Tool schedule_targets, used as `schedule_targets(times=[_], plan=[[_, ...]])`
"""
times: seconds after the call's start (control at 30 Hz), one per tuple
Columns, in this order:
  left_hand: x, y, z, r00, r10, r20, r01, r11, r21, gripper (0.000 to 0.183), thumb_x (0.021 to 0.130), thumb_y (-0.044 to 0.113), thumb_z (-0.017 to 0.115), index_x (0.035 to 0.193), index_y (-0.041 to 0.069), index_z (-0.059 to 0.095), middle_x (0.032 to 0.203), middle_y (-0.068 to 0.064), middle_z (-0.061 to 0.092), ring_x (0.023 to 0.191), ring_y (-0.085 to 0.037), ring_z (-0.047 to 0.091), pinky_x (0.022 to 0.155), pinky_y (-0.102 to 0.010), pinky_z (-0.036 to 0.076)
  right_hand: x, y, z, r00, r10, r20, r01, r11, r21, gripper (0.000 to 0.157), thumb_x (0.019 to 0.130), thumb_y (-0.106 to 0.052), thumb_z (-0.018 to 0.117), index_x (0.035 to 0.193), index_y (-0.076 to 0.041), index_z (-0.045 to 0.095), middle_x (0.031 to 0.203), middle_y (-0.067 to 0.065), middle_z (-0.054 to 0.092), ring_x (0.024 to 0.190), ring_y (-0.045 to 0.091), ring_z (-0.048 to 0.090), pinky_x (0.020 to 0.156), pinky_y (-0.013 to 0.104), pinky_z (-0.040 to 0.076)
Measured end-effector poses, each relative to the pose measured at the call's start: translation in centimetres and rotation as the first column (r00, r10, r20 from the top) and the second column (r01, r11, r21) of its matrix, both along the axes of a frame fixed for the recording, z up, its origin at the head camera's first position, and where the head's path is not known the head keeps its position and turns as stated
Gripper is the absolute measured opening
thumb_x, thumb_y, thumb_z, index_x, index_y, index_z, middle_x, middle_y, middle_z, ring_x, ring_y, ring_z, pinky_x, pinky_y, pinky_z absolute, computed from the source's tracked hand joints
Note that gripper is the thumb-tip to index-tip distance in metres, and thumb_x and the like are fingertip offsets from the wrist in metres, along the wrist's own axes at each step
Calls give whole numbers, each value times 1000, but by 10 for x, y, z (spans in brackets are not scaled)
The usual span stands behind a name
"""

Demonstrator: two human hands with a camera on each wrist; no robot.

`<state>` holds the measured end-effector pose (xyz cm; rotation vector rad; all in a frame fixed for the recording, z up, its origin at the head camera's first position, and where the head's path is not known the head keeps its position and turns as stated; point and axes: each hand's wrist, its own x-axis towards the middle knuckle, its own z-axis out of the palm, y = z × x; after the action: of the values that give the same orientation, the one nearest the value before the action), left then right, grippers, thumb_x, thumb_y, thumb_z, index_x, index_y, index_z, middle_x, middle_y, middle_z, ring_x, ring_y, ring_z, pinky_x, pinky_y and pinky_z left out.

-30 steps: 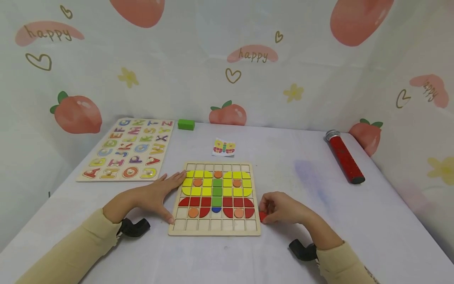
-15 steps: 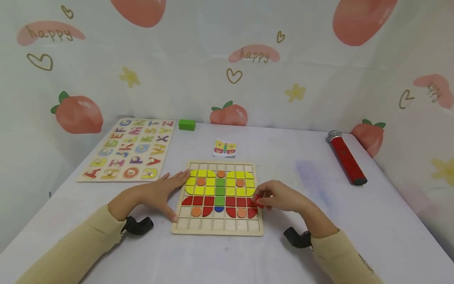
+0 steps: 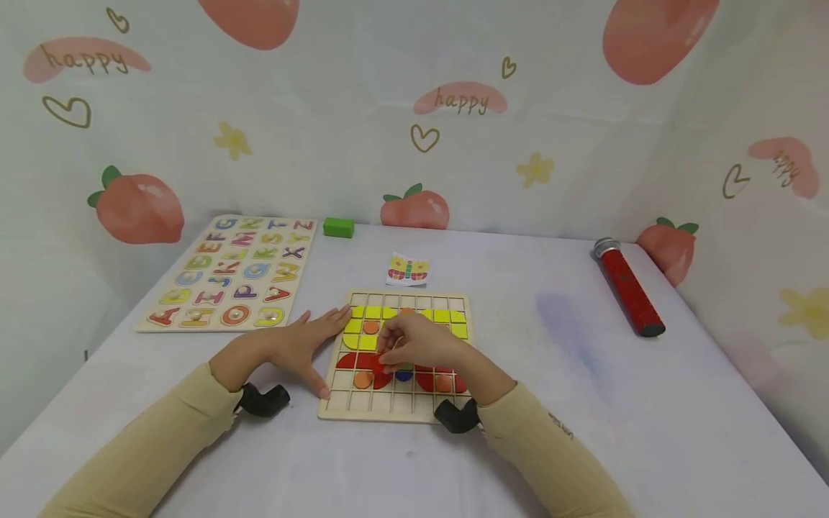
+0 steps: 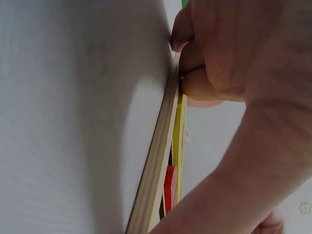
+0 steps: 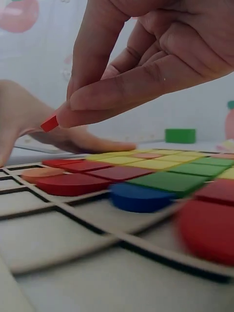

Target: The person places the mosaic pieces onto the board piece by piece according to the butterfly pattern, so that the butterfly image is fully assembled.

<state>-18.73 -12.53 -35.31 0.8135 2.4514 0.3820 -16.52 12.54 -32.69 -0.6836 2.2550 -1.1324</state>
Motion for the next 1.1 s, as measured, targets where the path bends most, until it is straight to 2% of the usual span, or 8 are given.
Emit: schedule_targets(times=[0.13,0.27,0.43,0.53,0.7,0.83,1.1], plan=[[1,-1,1,1000,-6,4,6,1000,1,128,59,62,77,151,11,4,159,-3,-3,146,-25,-4,115,-58,-5,-3,-23,-4,999,22,27,-22,1000,-4,10,83,-8,69,88,-2,62,81,5,63,69,10,65,68,23,57],[1,-2,2,1000,-7,9,7,1000,13,128,60,61,77,151,10,3,159,-4,-4,146,-26,-5,114,-60,-7,-4,-40,-10,998,12,59,-14,1000,28,10,82,-8,70,86,-4,62,81,4,62,68,11,66,70,23,57],[1,-5,-1,1000,-13,6,13,999,37,128,60,61,77,151,10,3,159,-4,-4,146,-26,-5,113,-60,-8,-3,-52,-13,999,37,-26,-35,995,97,9,81,-9,71,82,-7,62,79,1,62,73,10,60,71,19,53],[1,-5,-3,1000,-17,4,16,999,45,128,60,62,77,151,10,3,159,-4,-4,146,-26,-6,113,-60,-8,-3,-56,-12,998,43,-50,-37,993,115,8,82,-10,71,81,-8,63,78,-1,61,74,10,57,69,18,50],[0,-5,-3,1000,-19,0,19,999,43,128,60,62,77,151,10,3,159,-4,-4,146,-26,-6,113,-60,-8,-2,-55,-12,999,31,-15,-30,995,97,7,82,-7,69,82,-6,63,78,1,61,70,10,60,68,18,51],[1,-4,-2,1000,-24,1,24,999,45,127,60,62,76,151,10,3,159,-4,-4,146,-26,-7,113,-60,-8,-2,-55,-13,999,40,-26,-37,995,96,6,82,-7,69,83,-6,63,78,0,61,71,10,57,67,18,50],[0,-4,-3,1000,-29,-9,29,998,49,127,60,62,76,151,10,5,159,-4,-4,146,-26,-6,114,-59,-7,1,-55,-15,990,138,-6,-137,987,84,11,84,-3,65,95,-6,68,69,-1,56,57,9,54,55,17,48]])
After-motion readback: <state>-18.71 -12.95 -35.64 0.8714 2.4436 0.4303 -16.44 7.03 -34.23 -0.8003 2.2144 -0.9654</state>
